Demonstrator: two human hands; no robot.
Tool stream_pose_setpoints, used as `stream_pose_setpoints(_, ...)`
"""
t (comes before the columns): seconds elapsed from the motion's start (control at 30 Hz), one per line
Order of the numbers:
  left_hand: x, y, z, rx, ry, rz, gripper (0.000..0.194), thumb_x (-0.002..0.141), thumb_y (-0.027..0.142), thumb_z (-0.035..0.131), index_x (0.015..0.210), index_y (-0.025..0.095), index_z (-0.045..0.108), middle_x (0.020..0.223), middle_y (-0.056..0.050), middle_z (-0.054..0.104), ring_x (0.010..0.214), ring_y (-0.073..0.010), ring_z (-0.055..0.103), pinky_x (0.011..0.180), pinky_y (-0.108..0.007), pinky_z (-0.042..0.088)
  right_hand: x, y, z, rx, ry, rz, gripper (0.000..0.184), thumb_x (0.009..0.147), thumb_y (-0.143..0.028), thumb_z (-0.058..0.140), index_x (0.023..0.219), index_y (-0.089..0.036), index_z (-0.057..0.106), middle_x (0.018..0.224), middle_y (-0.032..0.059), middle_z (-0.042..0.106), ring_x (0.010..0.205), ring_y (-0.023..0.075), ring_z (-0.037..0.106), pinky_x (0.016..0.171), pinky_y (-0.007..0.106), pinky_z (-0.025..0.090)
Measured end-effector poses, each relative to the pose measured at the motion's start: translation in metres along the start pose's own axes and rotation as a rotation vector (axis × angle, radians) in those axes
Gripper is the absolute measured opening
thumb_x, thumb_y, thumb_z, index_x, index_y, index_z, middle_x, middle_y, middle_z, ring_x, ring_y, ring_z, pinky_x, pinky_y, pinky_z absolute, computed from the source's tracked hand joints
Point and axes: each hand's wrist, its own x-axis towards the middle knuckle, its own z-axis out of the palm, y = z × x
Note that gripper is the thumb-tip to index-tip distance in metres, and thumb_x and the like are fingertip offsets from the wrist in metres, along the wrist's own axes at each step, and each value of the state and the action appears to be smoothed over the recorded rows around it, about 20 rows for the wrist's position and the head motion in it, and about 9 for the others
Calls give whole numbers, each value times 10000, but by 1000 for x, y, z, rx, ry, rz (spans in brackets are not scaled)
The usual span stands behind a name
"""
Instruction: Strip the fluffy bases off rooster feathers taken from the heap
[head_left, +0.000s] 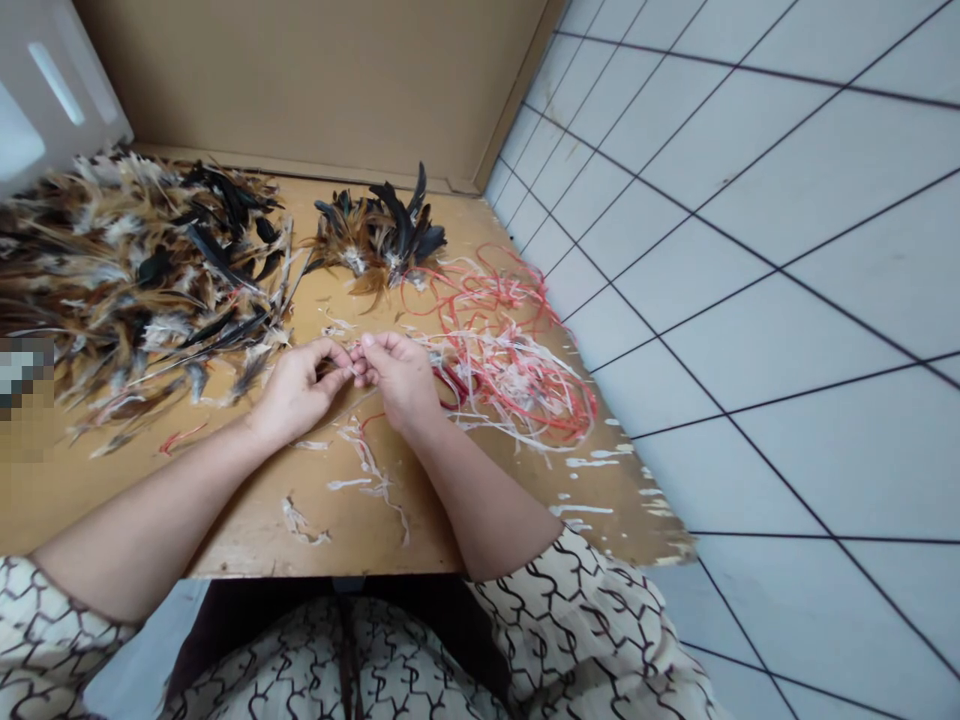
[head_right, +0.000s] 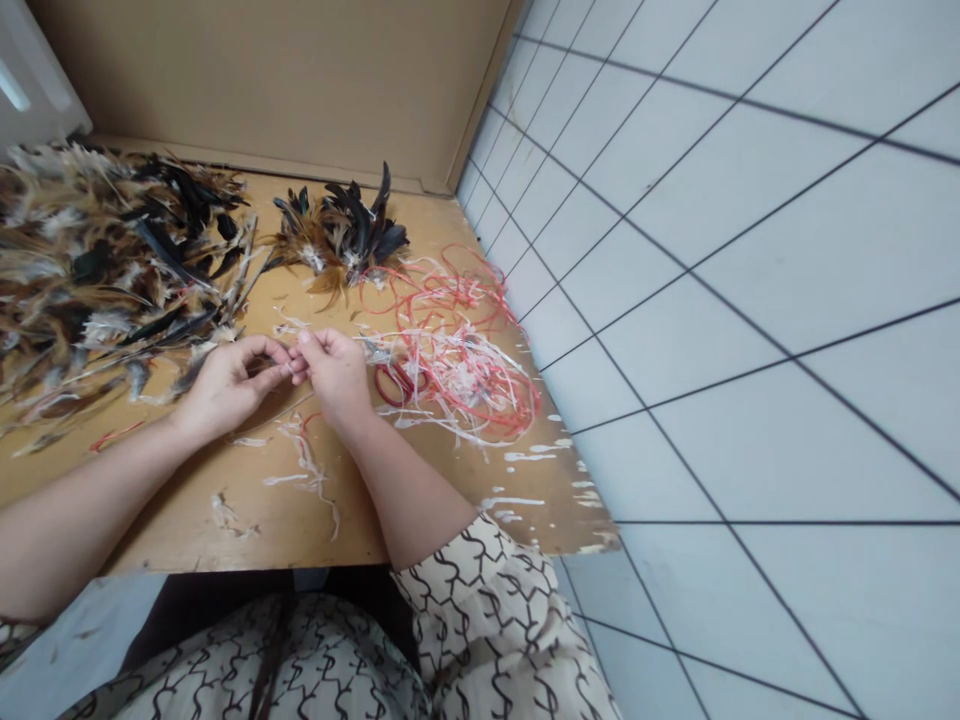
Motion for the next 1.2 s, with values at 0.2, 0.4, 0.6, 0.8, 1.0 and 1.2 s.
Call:
stream_pose_setpoints(0.2, 2, -2, 3, -429, 21, -89, 162, 644, 264, 660, 694, 170, 537, 640, 27, 608, 617, -108, 561, 669, -254, 453, -3, 0, 2, -57, 15, -63, 196, 743, -257, 591, 590, -171, 503, 481, -61, 545, 402, 44, 481, 431, 176, 420)
stream_pose_setpoints(0.4, 5, 2, 2, -697, -4, -215, 200, 581, 227, 712, 649, 160, 537, 571, 36, 599, 551, -106, 574, 624, -259, 473, -7, -2, 2, -163, -31, -105, 199, 756, -272, 576, 603, -181, 488, 467, -69, 516, 406, 48, 476, 451, 182, 431)
stream_pose_setpoints(0.6, 10, 3, -5, -701, -15, -275, 96, 520, 117, 669, 553, 131, 580, 547, 13, 603, 523, -84, 533, 554, -209, 413, -9, -3, 2, -262, -64, -134, 232, 756, -318, 577, 599, -183, 473, 478, -77, 486, 416, 47, 456, 464, 185, 421)
stream_pose_setpoints(0.8, 10, 8, -1, -706, 3, -378, 110, 538, 94, 643, 529, 139, 543, 472, 37, 547, 473, -78, 509, 533, -206, 411, -10, -1, 1, -323, -100, -153, 217, 763, -298, 550, 597, -186, 468, 490, -70, 480, 423, 51, 449, 458, 188, 402)
stream_pose_setpoints(1.0, 5, 14, 3, -703, -54, -490, 191, 559, 134, 687, 533, 150, 499, 460, 26, 530, 503, -119, 551, 524, -235, 438, -9, 5, 2, -412, -103, -182, 211, 763, -309, 532, 609, -199, 440, 498, -63, 475, 424, 73, 468, 443, 207, 394)
stream_pose_setpoints(1.2, 5, 14, 2, -697, -22, -506, 217, 527, 135, 712, 528, 158, 496, 409, 57, 495, 426, -94, 499, 490, -223, 421, -10, 6, 1, -518, -121, -258, 200, 771, -318, 511, 623, -208, 433, 513, -56, 451, 483, 90, 455, 490, 222, 374)
